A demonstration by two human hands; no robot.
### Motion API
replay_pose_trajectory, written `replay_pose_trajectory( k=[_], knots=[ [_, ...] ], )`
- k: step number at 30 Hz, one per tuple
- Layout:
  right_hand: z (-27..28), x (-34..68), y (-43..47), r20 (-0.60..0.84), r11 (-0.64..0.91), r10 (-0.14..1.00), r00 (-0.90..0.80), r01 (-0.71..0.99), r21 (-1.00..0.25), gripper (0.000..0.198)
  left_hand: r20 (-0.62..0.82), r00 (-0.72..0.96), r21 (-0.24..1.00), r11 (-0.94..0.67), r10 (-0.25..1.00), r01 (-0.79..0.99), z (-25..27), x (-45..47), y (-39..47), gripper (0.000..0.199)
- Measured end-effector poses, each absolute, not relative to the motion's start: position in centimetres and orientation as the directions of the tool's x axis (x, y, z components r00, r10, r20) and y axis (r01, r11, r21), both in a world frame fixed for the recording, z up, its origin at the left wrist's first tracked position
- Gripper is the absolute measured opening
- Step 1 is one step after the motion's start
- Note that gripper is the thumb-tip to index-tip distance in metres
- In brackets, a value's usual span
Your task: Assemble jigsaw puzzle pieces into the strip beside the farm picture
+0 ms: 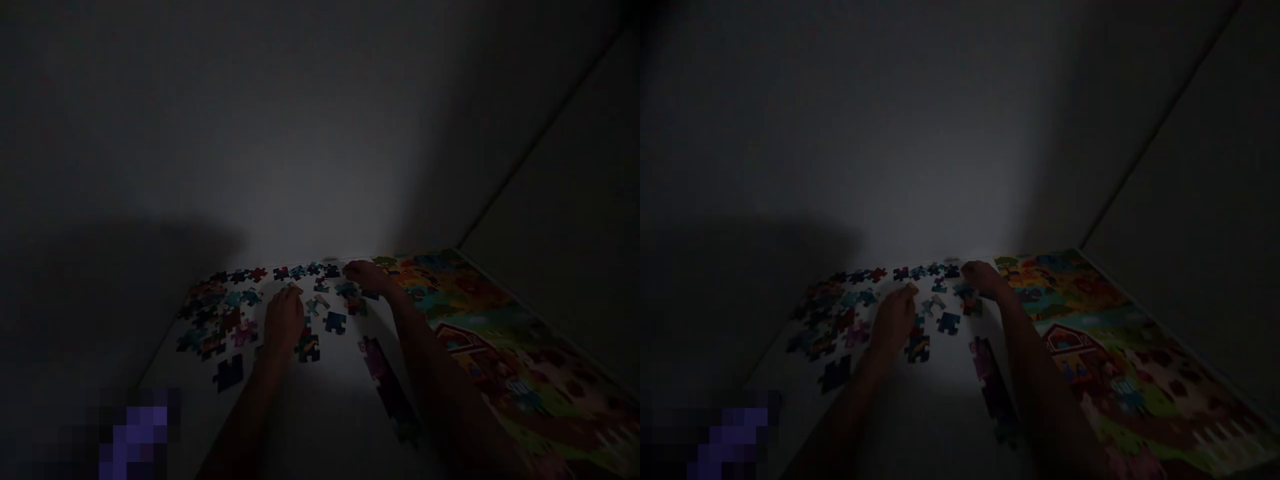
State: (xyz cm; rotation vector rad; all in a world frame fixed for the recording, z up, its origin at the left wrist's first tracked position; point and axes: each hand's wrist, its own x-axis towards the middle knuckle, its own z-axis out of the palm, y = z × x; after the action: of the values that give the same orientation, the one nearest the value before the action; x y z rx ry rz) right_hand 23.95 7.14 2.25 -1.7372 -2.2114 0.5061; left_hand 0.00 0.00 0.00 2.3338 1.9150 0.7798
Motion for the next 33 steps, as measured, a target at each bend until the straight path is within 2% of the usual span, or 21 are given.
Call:
replay_pose_trajectory(
  k=[4,9,12,17,26,33],
  knots=[
    [0.6,23.0,8.9,0.03,0.234,0.969,-0.245,0.872,-0.429,0.033,0.355,0.025,0.291,-0.136,0.934,0.947,-2.4,-1.3,1.8,0.034],
    [-0.7,21.9,9.1,0.075,0.288,0.956,-0.282,0.873,-0.394,0.036,0.36,0.02,0.203,-0.099,0.933,0.974,-3.5,-1.3,1.8,0.035],
    [-0.8,21.8,8.9,0.073,0.31,0.949,-0.306,0.873,-0.377,0.038,0.353,0.018,0.224,-0.103,0.936,0.969,-3.4,-1.3,1.9,0.033],
    [-1.2,22.5,9.1,0.042,0.251,0.967,-0.253,0.897,-0.363,0.038,0.383,-0.006,0.257,-0.101,0.924,0.961,-3.3,-1.3,1.9,0.031],
    [-3.8,24.0,10.3,0.084,0.312,0.948,-0.308,0.838,-0.447,0.04,0.348,-0.035,0.289,-0.072,0.937,0.955,-2.7,-0.9,1.5,0.032],
    [-2.8,22.4,9.5,0.044,0.245,0.968,-0.248,0.887,-0.391,0.047,0.329,-0.052,0.319,-0.059,0.943,0.946,-2.7,-0.9,1.1,0.038]
  ],
)
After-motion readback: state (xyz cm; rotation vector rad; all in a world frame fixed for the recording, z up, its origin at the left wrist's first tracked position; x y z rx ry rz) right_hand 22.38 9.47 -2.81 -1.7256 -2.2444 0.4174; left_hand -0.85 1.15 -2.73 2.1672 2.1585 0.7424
